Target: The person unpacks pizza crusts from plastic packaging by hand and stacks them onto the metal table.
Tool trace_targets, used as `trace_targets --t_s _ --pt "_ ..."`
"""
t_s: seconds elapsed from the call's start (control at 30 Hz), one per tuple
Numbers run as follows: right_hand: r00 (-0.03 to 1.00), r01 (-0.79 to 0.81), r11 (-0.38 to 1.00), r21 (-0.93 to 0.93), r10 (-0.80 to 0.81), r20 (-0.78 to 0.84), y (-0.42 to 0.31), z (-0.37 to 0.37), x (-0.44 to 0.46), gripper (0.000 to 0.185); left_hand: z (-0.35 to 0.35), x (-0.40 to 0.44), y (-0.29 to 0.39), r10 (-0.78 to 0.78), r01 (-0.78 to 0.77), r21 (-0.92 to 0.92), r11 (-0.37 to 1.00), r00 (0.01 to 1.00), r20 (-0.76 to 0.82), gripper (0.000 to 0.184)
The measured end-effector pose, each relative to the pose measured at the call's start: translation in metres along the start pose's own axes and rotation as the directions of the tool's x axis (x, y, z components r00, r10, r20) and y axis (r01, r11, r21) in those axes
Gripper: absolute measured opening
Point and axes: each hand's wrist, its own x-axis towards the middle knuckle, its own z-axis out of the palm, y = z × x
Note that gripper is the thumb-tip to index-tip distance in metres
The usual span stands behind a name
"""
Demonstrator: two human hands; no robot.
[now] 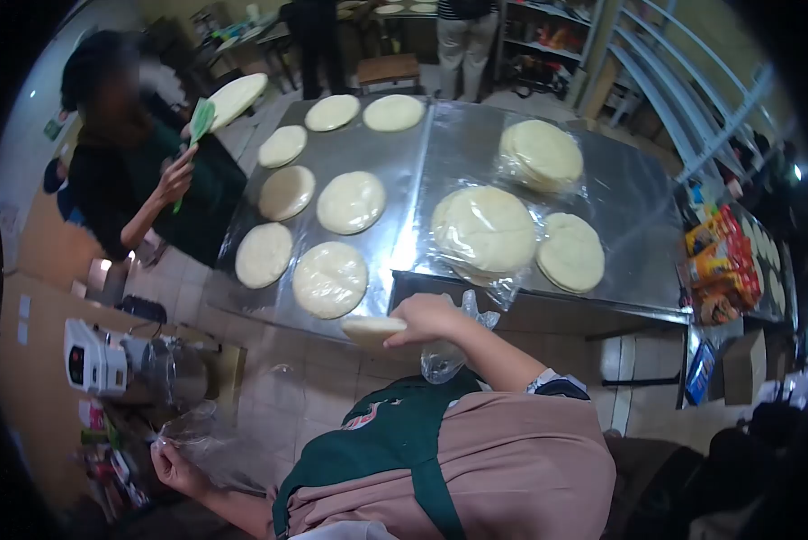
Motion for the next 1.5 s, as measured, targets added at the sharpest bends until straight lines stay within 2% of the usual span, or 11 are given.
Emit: trace_targets --t_s 0.1,0.2,0.33,0.57,0.63,0.67,0.73,0.87,1.37,1.43,1.5 --pt "0.980 -0.098 0.916 0.388 0.157 -0.123 0.038 -0.029 -0.029 0.049 0.034 0.008 0.012 0.032 -0.021 -0.048 0.999 0.969 0.243 0.033" --pt "0.868 0.129 0.429 0.894 0.387 -0.311 0.070 -0.050 -0.066 0.037 0.060 0.014 0.011 0.224 0.004 -0.426 0.905 0.846 0.483 0.051" --pt "0.555 0.652 0.038 0.757 0.656 -0.511 0.131 -0.057 -0.098 0.041 0.102 0.018 0.005 0.404 0.307 -0.825 0.475 0.756 0.514 0.058" --pt "0.304 0.701 -0.175 0.691 0.950 -0.067 0.263 0.013 -0.114 0.050 0.154 0.016 0.024 0.447 0.537 -0.791 0.293 0.655 0.610 0.058" --pt "0.430 0.501 -0.329 0.800 0.897 0.100 0.294 0.055 -0.098 0.043 0.160 0.017 0.026 0.418 0.498 -0.795 0.346 0.677 0.606 0.047" --pt "0.433 0.497 -0.331 0.802 0.896 0.101 0.290 0.058 -0.092 0.043 0.162 0.017 0.028 0.388 0.462 -0.791 0.400 0.697 0.603 0.037" --pt "0.332 0.312 0.175 0.934 0.901 -0.279 0.269 0.060 -0.067 0.038 0.164 0.014 0.038 0.255 0.457 -0.769 0.447 0.759 0.599 0.024" --pt "0.416 0.299 0.151 0.942 0.868 -0.271 0.245 0.020 -0.047 0.034 0.177 0.006 0.064 -0.126 0.431 -0.702 0.567 0.887 0.444 0.023" --pt "0.335 0.263 0.444 0.857 0.790 -0.512 0.282 -0.024 -0.018 0.018 0.152 0.007 0.048 0.038 0.261 -0.827 0.497 0.946 0.322 0.017" --pt "0.411 0.290 0.488 0.823 0.713 -0.568 0.272 -0.052 -0.015 0.014 0.165 0.001 0.053 -0.076 0.142 -0.597 0.790 0.988 0.135 0.036" --pt "0.520 0.398 0.452 0.798 0.606 -0.602 0.246 -0.077 -0.011 0.012 0.167 -0.007 0.043 0.026 0.239 -0.503 0.831 0.885 0.464 0.058"
